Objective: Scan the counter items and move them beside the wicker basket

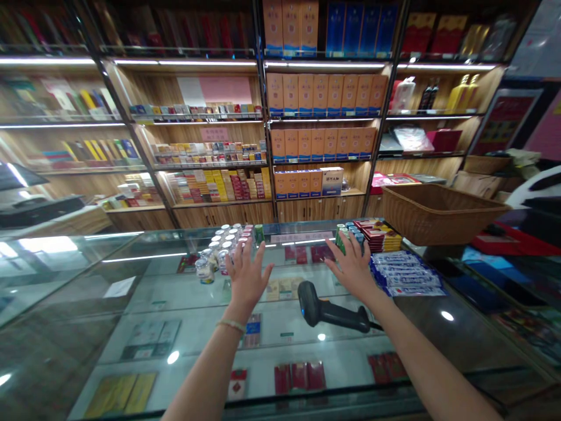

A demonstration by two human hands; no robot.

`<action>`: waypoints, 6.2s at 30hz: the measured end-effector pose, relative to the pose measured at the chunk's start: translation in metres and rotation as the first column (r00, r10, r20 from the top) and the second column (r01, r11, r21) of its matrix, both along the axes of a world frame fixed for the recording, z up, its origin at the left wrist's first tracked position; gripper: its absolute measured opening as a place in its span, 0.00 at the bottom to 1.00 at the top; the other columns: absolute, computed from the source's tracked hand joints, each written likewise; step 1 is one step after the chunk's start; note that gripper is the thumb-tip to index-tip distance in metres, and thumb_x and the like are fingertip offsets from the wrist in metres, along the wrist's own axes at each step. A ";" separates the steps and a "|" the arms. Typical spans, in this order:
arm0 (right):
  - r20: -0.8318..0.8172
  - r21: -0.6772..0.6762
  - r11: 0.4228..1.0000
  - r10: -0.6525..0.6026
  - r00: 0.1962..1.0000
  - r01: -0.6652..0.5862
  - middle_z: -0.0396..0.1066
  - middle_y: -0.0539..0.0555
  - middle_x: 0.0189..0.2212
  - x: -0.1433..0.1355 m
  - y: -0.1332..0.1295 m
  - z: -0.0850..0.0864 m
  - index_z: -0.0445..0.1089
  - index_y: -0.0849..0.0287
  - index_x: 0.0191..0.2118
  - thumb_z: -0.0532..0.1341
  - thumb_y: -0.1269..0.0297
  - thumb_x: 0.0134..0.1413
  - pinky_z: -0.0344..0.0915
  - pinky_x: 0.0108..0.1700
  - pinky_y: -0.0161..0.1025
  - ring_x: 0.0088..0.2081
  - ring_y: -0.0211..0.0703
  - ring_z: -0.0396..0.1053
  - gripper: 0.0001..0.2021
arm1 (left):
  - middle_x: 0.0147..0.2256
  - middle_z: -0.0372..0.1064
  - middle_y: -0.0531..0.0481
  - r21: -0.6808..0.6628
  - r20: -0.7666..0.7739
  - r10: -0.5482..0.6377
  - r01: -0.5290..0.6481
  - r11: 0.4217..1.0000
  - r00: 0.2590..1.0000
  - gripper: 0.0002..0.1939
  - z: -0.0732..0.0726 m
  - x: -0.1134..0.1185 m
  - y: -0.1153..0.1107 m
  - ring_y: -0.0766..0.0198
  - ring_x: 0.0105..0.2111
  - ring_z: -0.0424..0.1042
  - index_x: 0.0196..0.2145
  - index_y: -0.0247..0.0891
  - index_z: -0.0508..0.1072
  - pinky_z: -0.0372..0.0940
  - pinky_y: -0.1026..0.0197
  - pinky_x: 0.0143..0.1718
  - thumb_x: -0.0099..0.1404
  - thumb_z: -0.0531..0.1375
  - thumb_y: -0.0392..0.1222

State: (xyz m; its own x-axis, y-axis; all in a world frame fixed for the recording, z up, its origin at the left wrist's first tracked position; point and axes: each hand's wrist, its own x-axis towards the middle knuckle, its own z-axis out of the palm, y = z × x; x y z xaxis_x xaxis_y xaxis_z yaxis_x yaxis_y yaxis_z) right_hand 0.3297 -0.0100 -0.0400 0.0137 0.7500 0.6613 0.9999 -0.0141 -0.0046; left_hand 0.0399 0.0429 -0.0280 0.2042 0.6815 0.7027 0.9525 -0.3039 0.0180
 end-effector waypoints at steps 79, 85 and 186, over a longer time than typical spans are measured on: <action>-0.282 -0.187 0.897 0.342 0.896 -0.401 0.55 0.60 0.71 -0.167 0.227 0.025 0.78 0.56 0.44 0.63 0.60 0.62 0.40 0.69 0.65 0.73 0.57 0.43 0.09 | 0.68 0.59 0.35 0.077 0.109 0.146 -0.155 0.985 0.983 0.28 -0.029 -0.017 0.028 0.39 0.69 0.55 0.65 0.42 0.68 0.41 0.27 0.69 0.69 0.60 0.49; -0.274 -0.214 0.883 0.355 0.894 -0.417 0.54 0.60 0.71 -0.162 0.209 0.030 0.78 0.56 0.42 0.64 0.61 0.58 0.39 0.69 0.63 0.73 0.55 0.41 0.09 | 0.69 0.58 0.35 0.071 0.127 0.135 -0.145 0.987 0.983 0.28 -0.028 -0.016 0.028 0.39 0.69 0.54 0.65 0.42 0.68 0.41 0.28 0.69 0.69 0.60 0.49; -0.142 -0.415 0.840 0.319 0.937 -0.349 0.43 0.65 0.75 -0.028 -0.070 0.004 0.51 0.56 0.73 0.66 0.35 0.48 0.41 0.70 0.69 0.75 0.67 0.34 0.53 | 0.65 0.64 0.47 0.182 0.123 -0.261 0.236 0.954 0.958 0.07 0.000 0.025 -0.014 0.42 0.66 0.55 0.38 0.48 0.79 0.47 0.35 0.64 0.62 0.69 0.48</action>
State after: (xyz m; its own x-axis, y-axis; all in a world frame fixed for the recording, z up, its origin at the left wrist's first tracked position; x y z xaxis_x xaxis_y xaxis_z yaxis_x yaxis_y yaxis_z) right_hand 0.3021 -0.0795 -0.0362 -0.2577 0.9245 0.2810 0.9419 0.3052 -0.1402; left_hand 0.0652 0.0288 -0.0279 0.2410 0.4952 0.8347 0.8373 -0.5410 0.0792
